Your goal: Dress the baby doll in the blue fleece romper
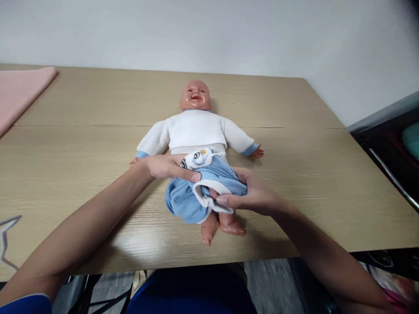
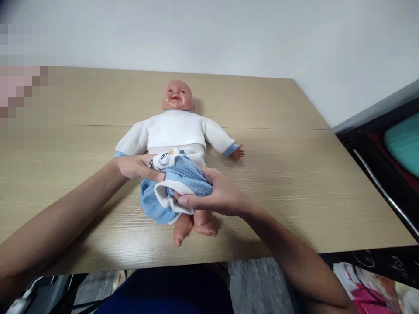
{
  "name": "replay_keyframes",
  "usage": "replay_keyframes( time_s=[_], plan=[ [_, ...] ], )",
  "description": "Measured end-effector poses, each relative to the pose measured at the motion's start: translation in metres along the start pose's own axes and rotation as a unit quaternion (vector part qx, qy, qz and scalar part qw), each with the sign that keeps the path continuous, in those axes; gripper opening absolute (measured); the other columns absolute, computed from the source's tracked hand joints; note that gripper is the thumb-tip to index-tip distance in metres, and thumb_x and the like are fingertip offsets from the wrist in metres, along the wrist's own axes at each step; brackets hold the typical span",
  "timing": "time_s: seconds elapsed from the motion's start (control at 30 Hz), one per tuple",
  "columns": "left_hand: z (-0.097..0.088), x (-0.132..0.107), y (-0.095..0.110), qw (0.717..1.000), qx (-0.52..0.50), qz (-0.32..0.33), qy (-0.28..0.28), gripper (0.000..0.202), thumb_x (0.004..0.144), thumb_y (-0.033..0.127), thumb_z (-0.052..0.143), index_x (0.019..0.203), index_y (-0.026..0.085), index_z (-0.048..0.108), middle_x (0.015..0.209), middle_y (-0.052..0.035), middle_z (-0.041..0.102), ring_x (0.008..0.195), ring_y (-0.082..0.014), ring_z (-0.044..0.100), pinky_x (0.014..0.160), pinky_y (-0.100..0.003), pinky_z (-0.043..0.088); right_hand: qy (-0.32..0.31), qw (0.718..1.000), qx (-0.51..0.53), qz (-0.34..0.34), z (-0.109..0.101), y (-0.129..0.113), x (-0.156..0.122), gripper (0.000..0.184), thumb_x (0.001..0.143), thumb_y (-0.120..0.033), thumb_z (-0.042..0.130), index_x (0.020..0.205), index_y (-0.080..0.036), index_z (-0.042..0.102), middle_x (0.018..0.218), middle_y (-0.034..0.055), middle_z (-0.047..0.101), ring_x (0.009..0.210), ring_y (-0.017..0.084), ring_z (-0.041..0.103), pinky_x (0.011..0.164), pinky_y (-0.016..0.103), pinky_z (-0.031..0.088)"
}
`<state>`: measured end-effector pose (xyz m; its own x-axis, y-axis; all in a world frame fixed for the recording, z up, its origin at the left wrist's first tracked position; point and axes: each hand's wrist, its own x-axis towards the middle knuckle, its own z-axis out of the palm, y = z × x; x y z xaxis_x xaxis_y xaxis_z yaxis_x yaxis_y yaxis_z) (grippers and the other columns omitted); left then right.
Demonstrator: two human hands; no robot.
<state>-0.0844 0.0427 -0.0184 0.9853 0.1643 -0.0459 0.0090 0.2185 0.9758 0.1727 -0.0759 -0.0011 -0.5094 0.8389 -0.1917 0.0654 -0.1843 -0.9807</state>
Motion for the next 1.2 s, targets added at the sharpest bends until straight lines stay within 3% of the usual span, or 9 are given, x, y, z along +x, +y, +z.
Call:
replay_keyframes(
  time_s=[0.1, 0.2, 0.4, 0.53, 0.7, 0.8, 1.0, 1.1, 1.2],
  plan=[
    [0.004, 0.002, 0.005, 0.999, -0.023, -0.003, -0.039, 0.026, 0.104, 0.041, 0.081, 0.095, 0.017, 0.080, 0.070, -0.0027, 0.077, 0.067, -0.0171, 0.072, 0.077, -0.026, 0.064, 0.031, 0.998, -0.005, -0.045, -0.002, 0.009, 0.003, 0.034, 0.094, -0.050, 0.086, 0.104, -0.019, 0.078, 0.093, 0.0017, 0.073, 0.081, 0.017, 0.065, 0.075, 0.028, 0.054],
    [0.009, 0.005, 0.010, 1.000, -0.023, -0.017, -0.009, 0.029, 0.098, 0.045, 0.087, 0.090, 0.019, 0.076, 0.063, 0.0005, 0.069, 0.060, -0.0155, 0.066, 0.061, -0.024, 0.058, 0.095, 0.994, 0.033, -0.051, 0.002, 0.015, -0.001, 0.033, 0.092, -0.049, 0.087, 0.107, -0.021, 0.078, 0.094, 0.0012, 0.071, 0.081, 0.017, 0.062, 0.076, 0.029, 0.053],
    [0.023, 0.009, 0.021, 0.978, 0.174, -0.092, 0.065, 0.054, 0.077, 0.044, 0.098, 0.122, 0.021, 0.077, 0.118, -0.0078, 0.084, 0.108, -0.0299, 0.078, 0.084, -0.035, 0.063, 0.201, 0.971, 0.111, 0.064, 0.055, 0.021, -0.036, 0.037, 0.090, -0.052, 0.087, 0.112, -0.023, 0.079, 0.090, 0.0027, 0.071, 0.073, 0.017, 0.059, 0.060, 0.028, 0.048],
    [0.038, 0.015, 0.018, 0.942, 0.295, -0.105, 0.118, 0.062, 0.079, 0.035, 0.090, 0.137, 0.022, 0.071, 0.126, -0.0068, 0.082, 0.115, -0.0313, 0.077, 0.092, -0.037, 0.059, 0.273, 0.948, 0.154, 0.059, 0.092, 0.036, -0.054, 0.035, 0.091, -0.054, 0.085, 0.105, -0.022, 0.079, 0.093, 0.0019, 0.073, 0.082, 0.018, 0.063, 0.074, 0.029, 0.055],
    [0.061, 0.022, 0.010, 0.926, 0.366, -0.065, 0.073, 0.070, 0.089, 0.022, 0.076, 0.157, 0.023, 0.059, 0.135, -0.0109, 0.080, 0.119, -0.0326, 0.077, 0.100, -0.043, 0.058, 0.340, 0.939, -0.037, 0.028, 0.105, 0.040, -0.076, 0.032, 0.099, -0.052, 0.077, 0.111, -0.022, 0.079, 0.100, 0.0056, 0.081, 0.093, 0.027, 0.074, 0.084, 0.037, 0.059],
    [0.073, 0.025, 0.006, 0.898, 0.430, -0.060, 0.069, 0.078, 0.092, 0.012, 0.071, 0.166, 0.030, 0.055, 0.157, -0.0123, 0.071, 0.144, -0.0357, 0.068, 0.118, -0.050, 0.054, 0.381, 0.897, -0.220, -0.028, 0.103, 0.044, -0.087, 0.018, 0.099, -0.041, 0.074, 0.103, -0.023, 0.076, 0.089, 0.0034, 0.075, 0.081, 0.024, 0.067, 0.075, 0.037, 0.052],
    [0.089, 0.031, -0.001, 0.853, 0.493, -0.111, 0.134, 0.068, 0.099, 0.018, 0.068, 0.165, 0.025, 0.053, 0.147, -0.0168, 0.071, 0.130, -0.0390, 0.075, 0.105, -0.052, 0.061, 0.422, 0.817, -0.382, -0.088, 0.096, 0.061, -0.092, 0.014, 0.097, -0.033, 0.071, 0.087, -0.025, 0.064, 0.077, 0.0002, 0.066, 0.077, 0.024, 0.061, 0.089, 0.047, 0.047],
    [0.088, 0.034, -0.005, 0.836, 0.506, -0.119, 0.175, 0.064, 0.096, 0.016, 0.067, 0.158, 0.022, 0.052, 0.144, -0.0177, 0.071, 0.125, -0.0386, 0.076, 0.101, -0.051, 0.061, 0.419, 0.847, -0.324, -0.048, 0.096, 0.067, -0.090, 0.011, 0.098, -0.035, 0.070, 0.093, -0.025, 0.070, 0.080, 0.0013, 0.071, 0.081, 0.027, 0.069, 0.096, 0.050, 0.053],
    [0.082, 0.036, -0.009, 0.835, 0.506, -0.099, 0.192, 0.061, 0.093, 0.010, 0.065, 0.153, 0.021, 0.054, 0.141, -0.0161, 0.073, 0.120, -0.0359, 0.077, 0.099, -0.048, 0.059, 0.410, 0.890, -0.201, 0.012, 0.097, 0.072, -0.090, 0.023, 0.101, -0.041, 0.069, 0.114, -0.023, 0.077, 0.095, 0.0044, 0.078, 0.090, 0.029, 0.076, 0.082, 0.041, 0.060]
  ],
)
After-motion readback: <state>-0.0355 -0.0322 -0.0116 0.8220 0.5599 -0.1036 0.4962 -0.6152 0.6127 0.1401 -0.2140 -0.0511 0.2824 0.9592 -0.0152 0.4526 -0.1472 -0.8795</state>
